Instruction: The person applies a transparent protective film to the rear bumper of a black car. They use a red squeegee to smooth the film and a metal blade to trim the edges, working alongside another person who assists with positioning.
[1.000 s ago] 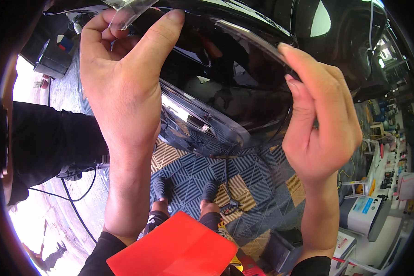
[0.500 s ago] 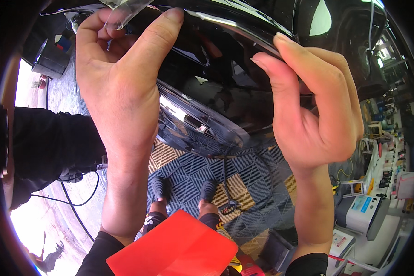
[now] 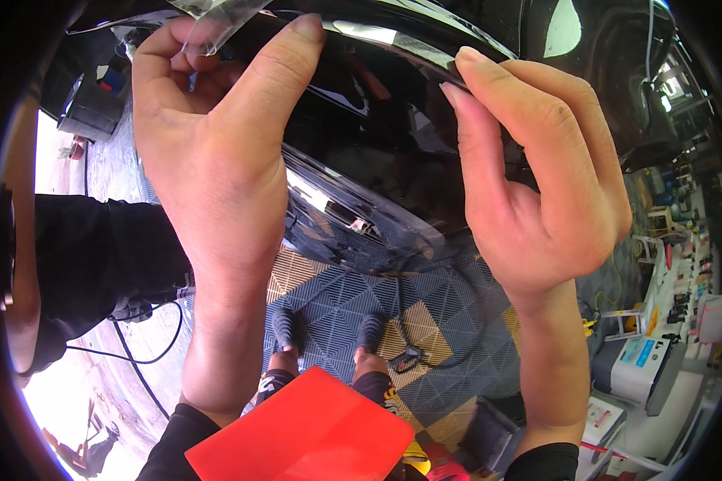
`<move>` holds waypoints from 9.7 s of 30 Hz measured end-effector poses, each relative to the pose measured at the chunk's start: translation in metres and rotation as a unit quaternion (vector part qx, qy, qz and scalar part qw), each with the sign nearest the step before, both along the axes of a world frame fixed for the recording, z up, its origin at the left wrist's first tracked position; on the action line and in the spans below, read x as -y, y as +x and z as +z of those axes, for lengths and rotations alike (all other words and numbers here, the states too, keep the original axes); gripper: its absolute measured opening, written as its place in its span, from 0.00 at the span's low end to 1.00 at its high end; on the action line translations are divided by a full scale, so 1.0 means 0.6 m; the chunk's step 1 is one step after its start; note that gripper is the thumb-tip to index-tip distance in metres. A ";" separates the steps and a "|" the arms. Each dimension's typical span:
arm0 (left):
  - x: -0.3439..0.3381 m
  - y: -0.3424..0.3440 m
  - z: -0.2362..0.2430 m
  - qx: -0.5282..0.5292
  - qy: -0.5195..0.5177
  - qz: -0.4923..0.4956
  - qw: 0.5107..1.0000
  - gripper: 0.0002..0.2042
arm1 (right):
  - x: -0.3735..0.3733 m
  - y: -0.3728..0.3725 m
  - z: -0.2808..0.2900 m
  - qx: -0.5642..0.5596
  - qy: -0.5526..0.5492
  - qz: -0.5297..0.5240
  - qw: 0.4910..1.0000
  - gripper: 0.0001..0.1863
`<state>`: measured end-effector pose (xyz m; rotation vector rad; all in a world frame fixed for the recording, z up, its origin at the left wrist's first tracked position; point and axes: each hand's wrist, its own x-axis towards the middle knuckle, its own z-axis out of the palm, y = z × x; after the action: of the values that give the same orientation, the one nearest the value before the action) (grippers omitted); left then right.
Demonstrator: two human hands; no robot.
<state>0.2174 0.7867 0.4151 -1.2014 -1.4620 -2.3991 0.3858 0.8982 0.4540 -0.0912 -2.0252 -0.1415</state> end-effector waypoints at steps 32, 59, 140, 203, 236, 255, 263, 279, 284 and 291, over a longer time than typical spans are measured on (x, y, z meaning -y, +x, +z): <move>0.014 0.010 0.016 0.032 0.010 -0.027 0.999 0.24 | 0.042 0.015 0.015 0.023 -0.052 -0.046 0.997 0.13; 0.005 -0.003 0.018 0.049 -0.019 0.003 0.999 0.25 | 0.018 0.037 0.014 0.027 -0.062 -0.056 0.996 0.13; 0.049 0.031 0.041 0.090 -0.097 0.003 0.991 0.19 | -0.098 0.156 0.079 0.163 0.018 0.003 0.986 0.16; 0.090 0.035 0.022 0.143 -0.118 0.029 0.982 0.28 | -0.187 -0.010 0.244 0.389 0.207 0.230 0.868 0.14; 0.113 0.058 0.008 0.138 -0.117 0.016 0.983 0.31 | -0.150 -0.060 0.266 0.418 0.210 0.295 0.833 0.16; 0.118 0.063 0.002 0.146 -0.117 0.022 0.982 0.32 | -0.137 -0.061 0.270 0.441 0.212 0.283 0.825 0.15; 0.119 0.058 -0.003 0.136 -0.121 0.021 0.983 0.30 | -0.145 -0.047 0.268 0.439 0.203 0.265 0.834 0.14; 0.060 0.055 -0.038 0.140 -0.075 0.004 0.987 0.26 | 0.002 0.105 -0.010 -0.010 -0.499 0.109 0.860 0.14; 0.039 0.066 -0.041 0.110 -0.051 0.025 0.992 0.27 | 0.005 0.087 0.026 0.047 -0.438 0.027 0.898 0.12; 0.032 0.063 -0.030 0.092 -0.071 0.017 0.993 0.28 | 0.026 0.068 0.015 0.019 -0.399 -0.069 0.914 0.04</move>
<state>0.2555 0.7675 0.3971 -0.9941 -1.7176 -2.4768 0.4264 0.8825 0.4630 -0.7477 -1.9953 0.6109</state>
